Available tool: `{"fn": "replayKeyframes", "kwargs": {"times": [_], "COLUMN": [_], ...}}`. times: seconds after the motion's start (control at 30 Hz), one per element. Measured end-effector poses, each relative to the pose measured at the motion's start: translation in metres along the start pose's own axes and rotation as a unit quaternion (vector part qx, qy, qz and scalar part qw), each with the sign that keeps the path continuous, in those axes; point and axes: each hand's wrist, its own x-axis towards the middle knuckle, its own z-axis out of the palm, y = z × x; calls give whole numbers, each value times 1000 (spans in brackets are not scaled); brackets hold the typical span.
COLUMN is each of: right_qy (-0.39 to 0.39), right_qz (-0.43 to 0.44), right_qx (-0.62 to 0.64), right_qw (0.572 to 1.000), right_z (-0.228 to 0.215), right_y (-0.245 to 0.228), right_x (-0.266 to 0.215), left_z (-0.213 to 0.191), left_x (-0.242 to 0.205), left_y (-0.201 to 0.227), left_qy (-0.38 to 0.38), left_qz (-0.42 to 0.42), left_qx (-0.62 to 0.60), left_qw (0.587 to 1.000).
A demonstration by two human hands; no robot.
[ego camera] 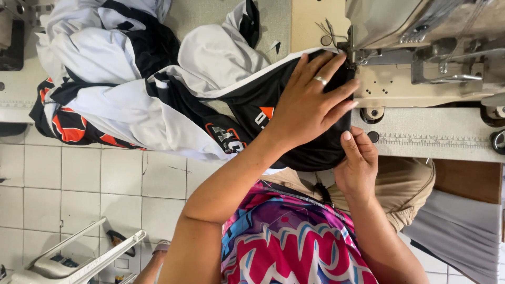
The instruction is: Sewing jersey fabric pieces together using an industrial sewing machine to assemble garments.
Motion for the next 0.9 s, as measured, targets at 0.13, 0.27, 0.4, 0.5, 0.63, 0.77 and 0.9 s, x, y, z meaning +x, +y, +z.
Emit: {"fn": "replayKeyframes", "kwargs": {"times": [0.13, 0.27, 0.4, 0.5, 0.63, 0.77, 0.9], "right_qy": [-13, -15, -13, -7, -9, -14, -18], "right_qz": [-106, -81, -64, -64, -74, -75, -86], "right_qx": [-31, 14, 21, 39, 37, 47, 45], "right_qw": [994, 997, 998, 997, 997, 996, 995], "right_z": [-6, -7, 0, 9, 2, -3, -12], "right_y": [15, 17, 8, 3, 8, 14, 27], "right_x": [0, 3, 6, 6, 13, 22, 33], "left_z": [29, 25, 26, 26, 24, 25, 14], "left_x": [-22, -25, -27, -25, -22, -19, -14], "left_y": [-8, 3, 7, 6, 4, -3, -15], "left_qy": [153, 160, 159, 158, 143, 124, 41], "left_qz": [48, 42, 37, 40, 38, 36, 39], "left_qx": [21, 53, 66, 64, 62, 37, -21], "left_qw": [987, 985, 984, 985, 987, 991, 998]}}
